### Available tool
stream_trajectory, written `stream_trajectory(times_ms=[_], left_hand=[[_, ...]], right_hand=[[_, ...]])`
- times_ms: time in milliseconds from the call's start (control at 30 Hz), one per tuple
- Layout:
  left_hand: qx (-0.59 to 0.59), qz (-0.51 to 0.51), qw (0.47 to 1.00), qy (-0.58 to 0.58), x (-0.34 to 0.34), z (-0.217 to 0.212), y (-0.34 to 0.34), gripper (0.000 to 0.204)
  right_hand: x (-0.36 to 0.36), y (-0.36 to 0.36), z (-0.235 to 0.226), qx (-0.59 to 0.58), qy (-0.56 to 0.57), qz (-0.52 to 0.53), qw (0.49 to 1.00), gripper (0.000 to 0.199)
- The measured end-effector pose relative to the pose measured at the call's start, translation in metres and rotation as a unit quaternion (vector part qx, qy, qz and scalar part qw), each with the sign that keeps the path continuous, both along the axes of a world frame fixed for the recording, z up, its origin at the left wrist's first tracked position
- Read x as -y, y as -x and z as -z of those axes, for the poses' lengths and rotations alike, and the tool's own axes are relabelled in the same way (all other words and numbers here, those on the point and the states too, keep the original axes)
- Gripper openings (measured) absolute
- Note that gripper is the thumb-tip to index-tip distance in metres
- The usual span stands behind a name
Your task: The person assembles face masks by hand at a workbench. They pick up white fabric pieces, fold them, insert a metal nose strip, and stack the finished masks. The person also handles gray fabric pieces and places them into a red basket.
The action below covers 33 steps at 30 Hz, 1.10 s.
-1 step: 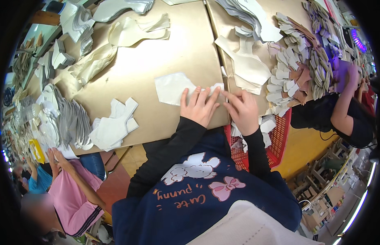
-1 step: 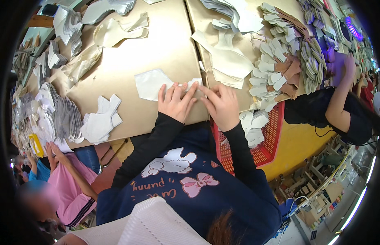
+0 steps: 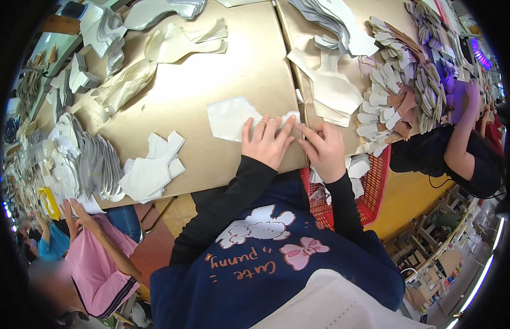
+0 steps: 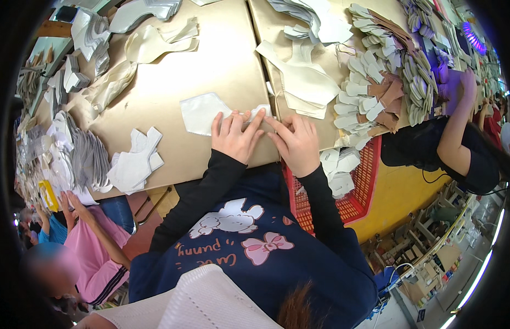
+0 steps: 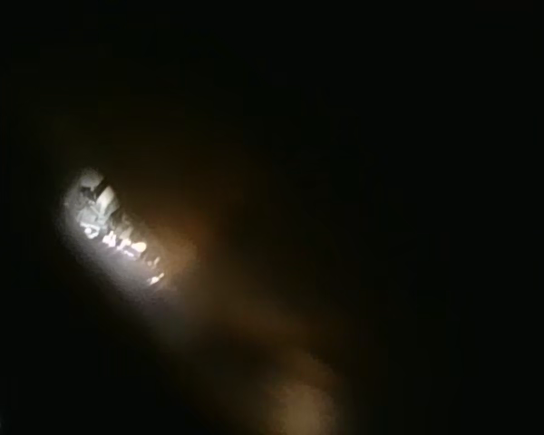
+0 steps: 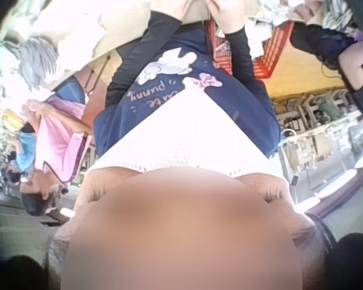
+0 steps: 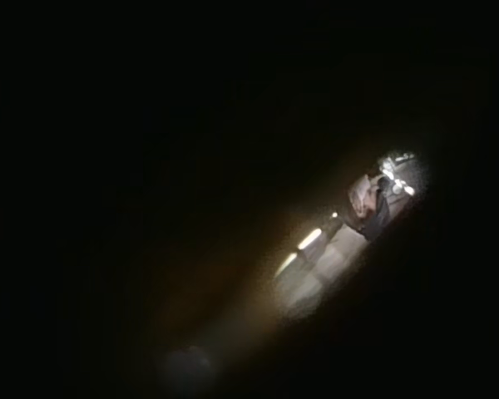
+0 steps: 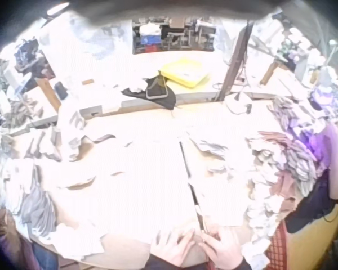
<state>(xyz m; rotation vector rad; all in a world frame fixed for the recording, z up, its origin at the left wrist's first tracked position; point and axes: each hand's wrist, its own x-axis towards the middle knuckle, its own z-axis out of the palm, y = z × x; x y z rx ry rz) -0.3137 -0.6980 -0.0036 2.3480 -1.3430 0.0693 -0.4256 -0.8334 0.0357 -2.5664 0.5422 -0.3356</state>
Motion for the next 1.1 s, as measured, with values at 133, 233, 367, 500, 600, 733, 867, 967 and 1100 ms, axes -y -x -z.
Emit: stream_trajectory(times_ms=[133,233,367,500,600,733,867,967,1100], left_hand=[[-0.030,-0.003,0.999,0.038,0.012,-0.001,-0.010,0.035],[-0.059,-0.001,0.997,0.055,0.017,-0.001,-0.020,0.028],[-0.100,0.009,0.991,0.085,0.025,-0.001,-0.027,0.026],[-0.125,0.028,0.986,0.108,0.029,0.001,-0.027,0.024],[-0.154,0.025,0.981,0.116,0.031,0.002,-0.028,0.017],[-0.194,0.025,0.975,0.107,0.033,0.003,-0.033,0.008],[-0.202,0.030,0.975,0.090,0.037,0.001,-0.036,0.009],[-0.199,0.026,0.977,0.075,0.040,0.000,-0.036,0.010],[-0.192,0.016,0.979,0.059,0.045,-0.002,-0.035,0.011]], right_hand=[[-0.001,0.008,0.007,-0.025,0.012,-0.001,1.000,0.041],[0.000,0.008,0.008,-0.023,0.014,-0.001,1.000,0.042],[0.001,0.007,0.009,-0.005,0.011,-0.005,1.000,0.044],[0.003,0.010,0.010,0.009,-0.001,-0.009,1.000,0.043],[0.003,0.011,0.011,0.012,-0.008,-0.004,1.000,0.042],[0.003,0.011,0.012,0.016,-0.005,-0.004,1.000,0.041],[0.004,0.010,0.013,0.012,-0.001,-0.008,1.000,0.040],[0.005,0.011,0.014,0.003,0.007,-0.013,1.000,0.040],[0.006,0.012,0.015,0.004,0.003,-0.013,1.000,0.039]])
